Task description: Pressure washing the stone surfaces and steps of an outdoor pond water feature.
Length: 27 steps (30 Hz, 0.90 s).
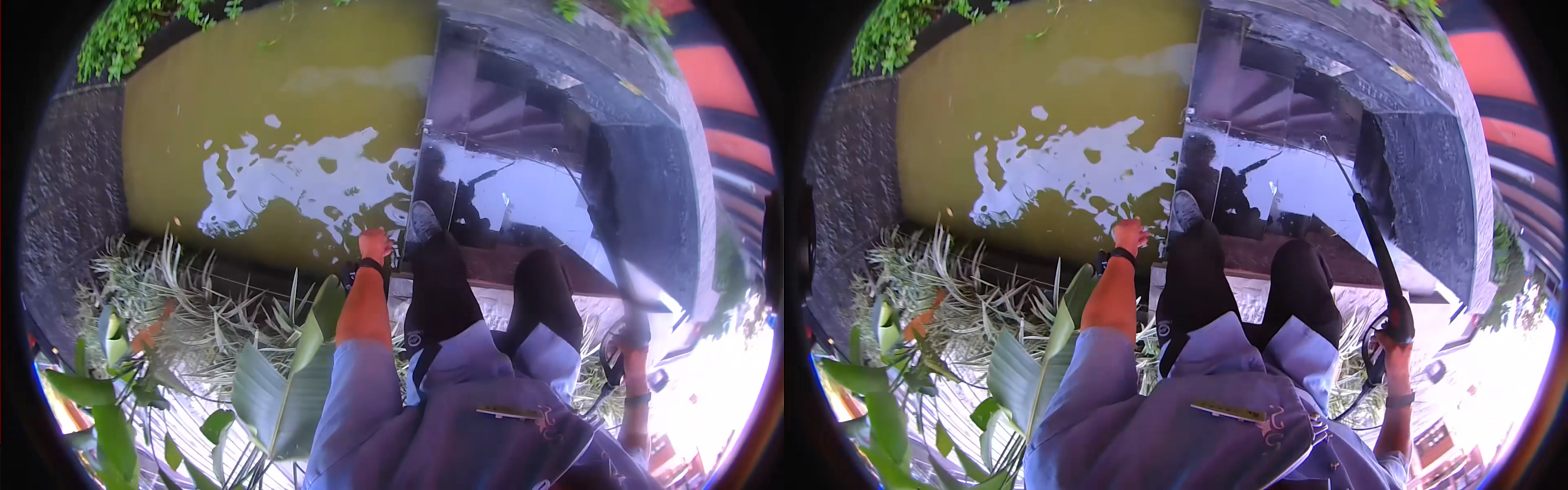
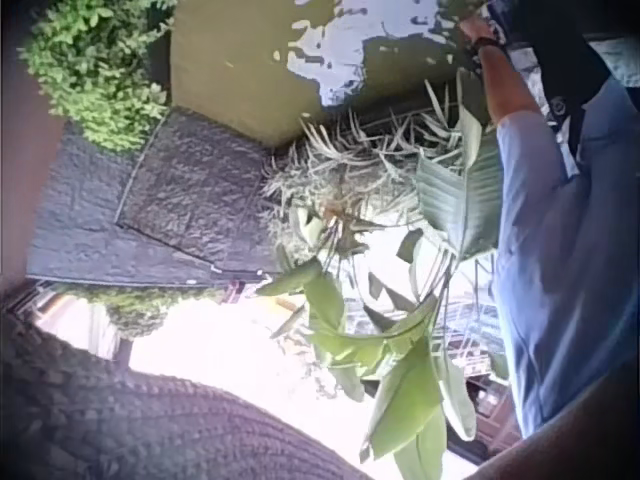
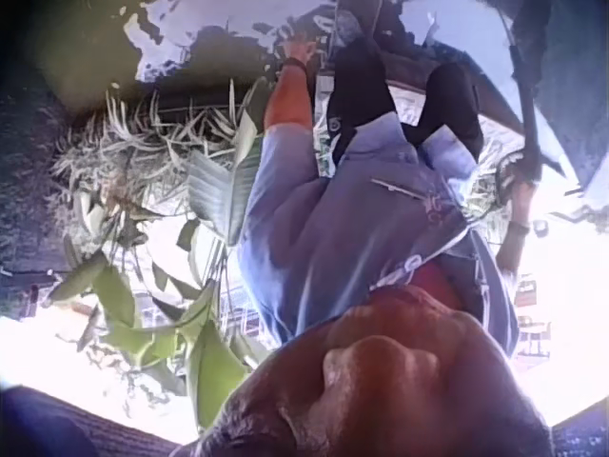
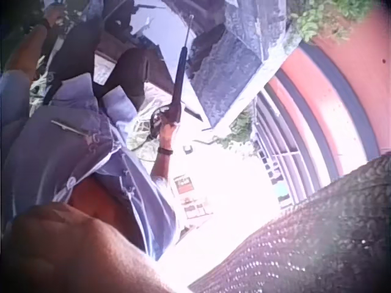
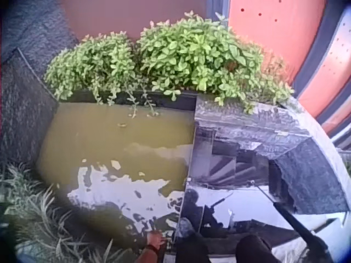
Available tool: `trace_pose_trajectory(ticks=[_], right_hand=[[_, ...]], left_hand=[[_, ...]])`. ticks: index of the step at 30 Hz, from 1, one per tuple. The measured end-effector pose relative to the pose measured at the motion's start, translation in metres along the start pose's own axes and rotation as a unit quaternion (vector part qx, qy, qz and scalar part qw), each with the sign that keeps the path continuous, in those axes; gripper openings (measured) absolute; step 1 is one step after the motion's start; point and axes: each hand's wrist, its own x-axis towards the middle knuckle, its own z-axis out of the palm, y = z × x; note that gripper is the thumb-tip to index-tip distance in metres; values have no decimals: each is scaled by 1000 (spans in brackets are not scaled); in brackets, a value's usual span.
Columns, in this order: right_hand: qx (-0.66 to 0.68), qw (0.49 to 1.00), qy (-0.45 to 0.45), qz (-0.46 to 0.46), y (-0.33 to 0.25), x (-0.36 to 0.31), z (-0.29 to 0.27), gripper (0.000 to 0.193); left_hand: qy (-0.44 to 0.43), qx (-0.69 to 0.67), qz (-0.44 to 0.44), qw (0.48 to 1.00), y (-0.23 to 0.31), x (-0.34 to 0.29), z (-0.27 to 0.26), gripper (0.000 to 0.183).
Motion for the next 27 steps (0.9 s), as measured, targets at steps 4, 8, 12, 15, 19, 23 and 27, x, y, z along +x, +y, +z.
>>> trace_pose_trajectory(ticks=[4,8,12,15,19,23,27], right_hand=[[79,996,-5,50,-38,7,40,37],[32,992,46,113,-47,9,61,32],[29,991,60,116,-47,34,86,32],[20,991,62,121,-44,64,114,31],[3,989,75,130,-33,87,140,31],[-19,987,87,134,-27,110,159,31],[-38,985,102,137,-23,131,177,31]], left_hand=[[-5,-108,-6,994,-28,58,-27,4],[-3,-197,-51,979,-31,97,-28,7],[91,-252,-51,962,-46,142,-38,19],[132,-278,-39,951,-63,182,-43,21],[162,-234,-36,958,-63,238,-30,30],[175,-109,27,978,-67,313,-17,50],[225,-102,100,964,-94,396,-17,60]])
